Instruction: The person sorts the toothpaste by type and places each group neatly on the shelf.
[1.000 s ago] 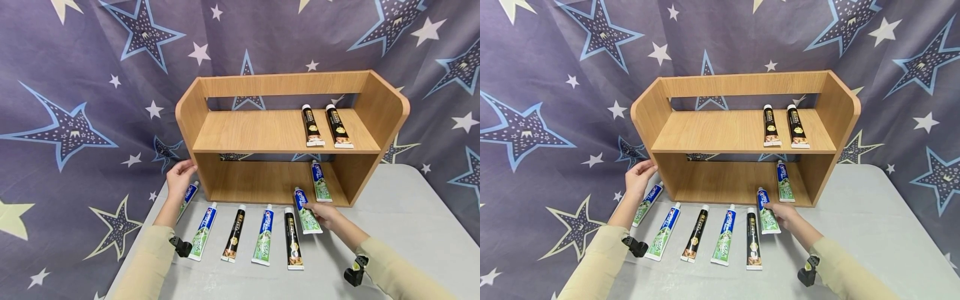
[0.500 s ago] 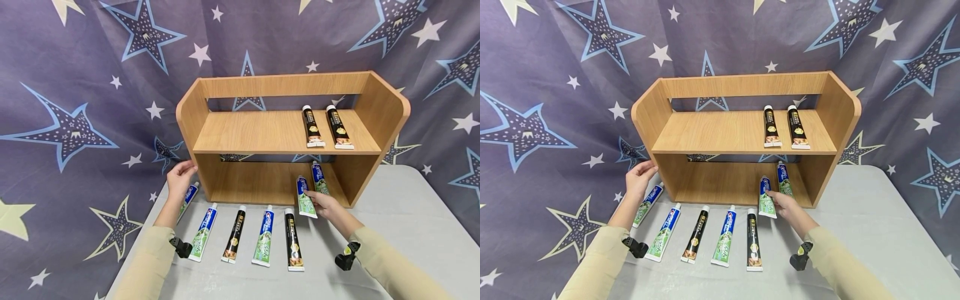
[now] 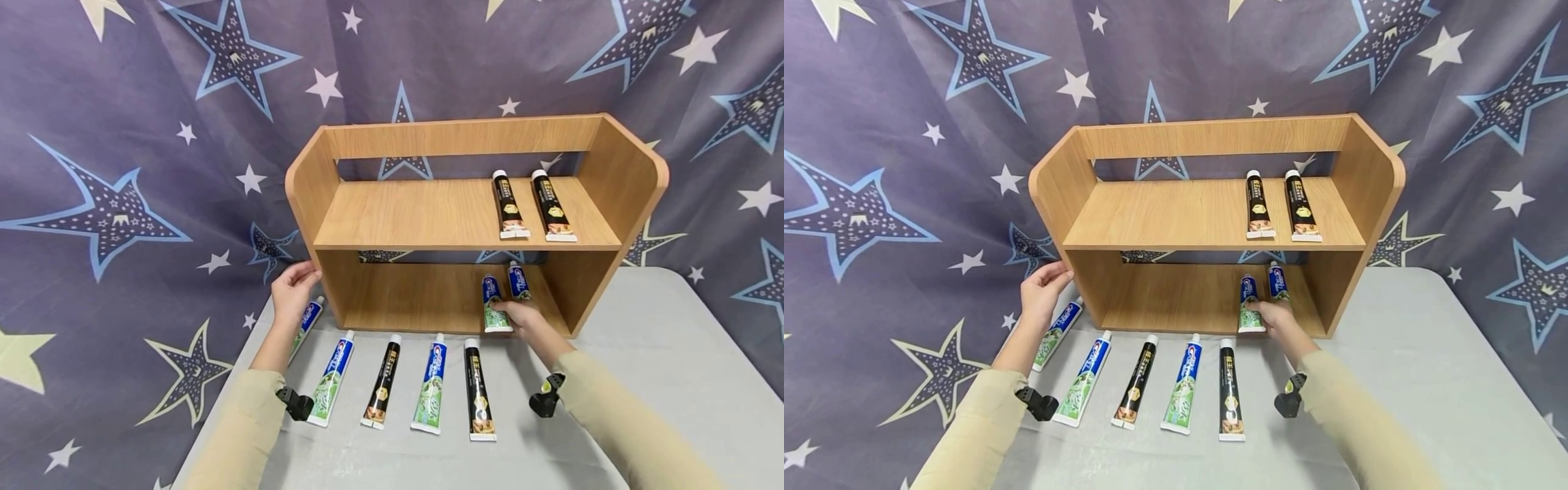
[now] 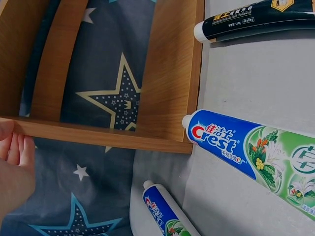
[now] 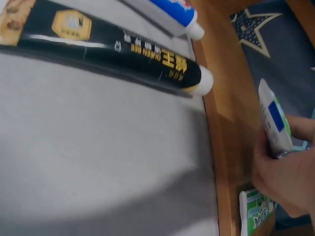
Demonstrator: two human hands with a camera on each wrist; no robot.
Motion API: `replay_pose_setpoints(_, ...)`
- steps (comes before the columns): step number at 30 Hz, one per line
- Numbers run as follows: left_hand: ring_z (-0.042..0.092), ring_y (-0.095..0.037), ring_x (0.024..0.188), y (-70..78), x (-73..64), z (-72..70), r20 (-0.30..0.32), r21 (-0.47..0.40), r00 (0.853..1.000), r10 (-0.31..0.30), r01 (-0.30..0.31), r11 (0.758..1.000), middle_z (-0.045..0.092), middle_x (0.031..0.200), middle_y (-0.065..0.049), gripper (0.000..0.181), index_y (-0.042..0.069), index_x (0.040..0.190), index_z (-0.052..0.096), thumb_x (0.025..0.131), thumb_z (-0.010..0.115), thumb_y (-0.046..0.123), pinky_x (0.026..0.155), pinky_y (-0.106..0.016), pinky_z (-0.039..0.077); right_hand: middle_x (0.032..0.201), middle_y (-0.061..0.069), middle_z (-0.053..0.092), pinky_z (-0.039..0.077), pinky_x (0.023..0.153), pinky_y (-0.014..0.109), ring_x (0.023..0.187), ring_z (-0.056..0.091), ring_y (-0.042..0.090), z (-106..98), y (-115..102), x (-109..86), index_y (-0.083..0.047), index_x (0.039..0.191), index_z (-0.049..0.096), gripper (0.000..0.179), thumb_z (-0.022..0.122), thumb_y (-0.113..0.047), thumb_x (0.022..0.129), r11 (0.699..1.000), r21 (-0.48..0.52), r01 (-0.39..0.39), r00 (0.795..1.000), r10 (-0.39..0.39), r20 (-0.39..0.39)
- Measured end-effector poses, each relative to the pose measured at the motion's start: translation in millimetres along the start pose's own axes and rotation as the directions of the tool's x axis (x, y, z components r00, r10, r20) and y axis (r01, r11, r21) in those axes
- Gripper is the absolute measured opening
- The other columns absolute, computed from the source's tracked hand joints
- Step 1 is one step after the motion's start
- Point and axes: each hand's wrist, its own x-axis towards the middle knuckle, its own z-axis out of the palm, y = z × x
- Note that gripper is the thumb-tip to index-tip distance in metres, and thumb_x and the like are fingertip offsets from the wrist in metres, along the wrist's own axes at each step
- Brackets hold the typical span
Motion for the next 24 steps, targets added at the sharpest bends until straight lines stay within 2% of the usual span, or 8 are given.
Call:
replay_pose_setpoints(1, 0.063, 0.004, 0.081, 0.1, 0.5, -0.3, -0.001, -0.004, 1.0, 0.004, -0.004, 1.0, 0.069, 0.113, -0.018, 0.026, -0.002, 0.111, 0.067, 0.085, 0.068, 0.003, 0.075, -0.007, 0.053, 0.094, 0.01, 0.066, 0.06, 0.074, 0.031, 0.077, 0.067, 0.019, 21.7, -22.5, -36.1, 0.012, 0.124, 0.047, 0.051, 0.071, -0.002, 0.082, 0.998, -0.055, -0.01, 0.997, 0.006, -0.078)
replay_pose_setpoints(3, 0.062, 0.006, 0.079, 0.1, 1.2, -0.6, 0.0, -0.007, 1.0, 0.007, -0.007, 1.0, 0.07, 0.109, -0.014, 0.027, -0.002, 0.111, 0.067, 0.085, 0.068, 0.003, 0.075, -0.007, 0.053, 0.098, 0.021, 0.066, 0.058, 0.075, 0.029, 0.079, 0.065, 0.021, 49.9, -48.9, -79.7, 0.016, 0.127, 0.045, 0.055, 0.07, -0.003, 0.082, 0.979, -0.204, 0.007, 0.976, -0.051, -0.212)
replay_pose_setpoints(5, 0.061, 0.007, 0.078, -0.3, 1.4, -0.7, -0.001, -0.006, 1.0, 0.007, -0.008, 1.0, 0.071, 0.107, -0.012, 0.027, -0.002, 0.111, 0.067, 0.084, 0.069, 0.003, 0.074, -0.007, 0.053, 0.109, 0.029, 0.064, 0.057, 0.081, 0.03, 0.087, 0.064, 0.026, 68.8, -64.4, -106.6, 0.014, 0.131, 0.045, 0.057, 0.068, -0.006, 0.083, 0.939, -0.345, -0.003, 0.948, -0.107, -0.299)
replay_pose_setpoints(8, 0.062, 0.005, 0.079, -1.7, 2.0, -0.1, -0.004, -0.015, 1.0, 0.007, -0.007, 1.0, 0.071, 0.107, -0.013, 0.026, -0.002, 0.11, 0.068, 0.084, 0.069, 0.003, 0.075, -0.007, 0.053, 0.132, 0.029, 0.055, 0.049, 0.097, 0.04, 0.111, 0.057, 0.037, 65.9, -57.7, -95.0, 0.009, 0.131, 0.051, 0.056, 0.069, -0.014, 0.083, 0.837, -0.547, -0.012, 0.918, -0.207, -0.338)
replay_pose_setpoints(11, 0.063, 0.004, 0.08, -2.5, 2.0, 0.4, -0.001, -0.02, 1.0, 0.004, -0.004, 1.0, 0.072, 0.102, -0.006, 0.026, -0.002, 0.11, 0.068, 0.084, 0.069, 0.003, 0.076, -0.008, 0.054, 0.128, 0.025, 0.059, 0.041, 0.107, 0.046, 0.119, 0.052, 0.039, 67.6, -58.4, -94.9, 0.005, 0.129, 0.054, 0.054, 0.068, -0.02, 0.083, 0.747, -0.664, -0.031, 0.908, -0.256, -0.331)
replay_pose_setpoints(15, 0.063, 0.003, 0.08, -1.9, 1.8, 0.4, -0.003, -0.03, 1.0, 0.001, -0.001, 1.0, 0.067, 0.084, 0.016, 0.026, -0.002, 0.109, 0.068, 0.083, 0.07, 0.002, 0.075, -0.008, 0.054, 0.126, 0.023, 0.061, 0.035, 0.112, 0.049, 0.124, 0.048, 0.042, 69.3, -58.4, -92.5, 0.005, 0.127, 0.057, 0.053, 0.065, -0.026, 0.085, 0.621, -0.783, -0.046, 0.903, -0.309, -0.298)
replay_pose_setpoints(19, 0.064, 0.0, 0.082, -1.3, 2.0, -0.1, -0.008, -0.04, 1.0, 0.005, -0.006, 0.999, 0.064, 0.08, 0.021, 0.026, -0.003, 0.109, 0.068, 0.084, 0.069, 0.002, 0.076, -0.009, 0.054, 0.123, 0.025, 0.062, 0.038, 0.109, 0.051, 0.12, 0.052, 0.044, 70.6, -57.7, -89.2, 0.006, 0.12, 0.061, 0.048, 0.064, -0.026, 0.084, 0.541, -0.841, -0.01, 0.886, -0.384, -0.258)
replay_pose_setpoints(24, 0.064, 0.0, 0.083, -2.3, 2.8, -1.1, -0.001, -0.041, 1.0, -0.003, 0.003, 0.999, 0.066, 0.084, 0.017, 0.027, -0.002, 0.11, 0.067, 0.084, 0.07, 0.002, 0.077, -0.009, 0.054, 0.105, 0.029, 0.067, 0.045, 0.097, 0.055, 0.101, 0.061, 0.046, 72.4, -52.5, -85.2, 0.011, 0.103, 0.066, 0.034, 0.061, -0.015, 0.081, 0.469, -0.88, 0.079, 0.817, -0.536, -0.212)
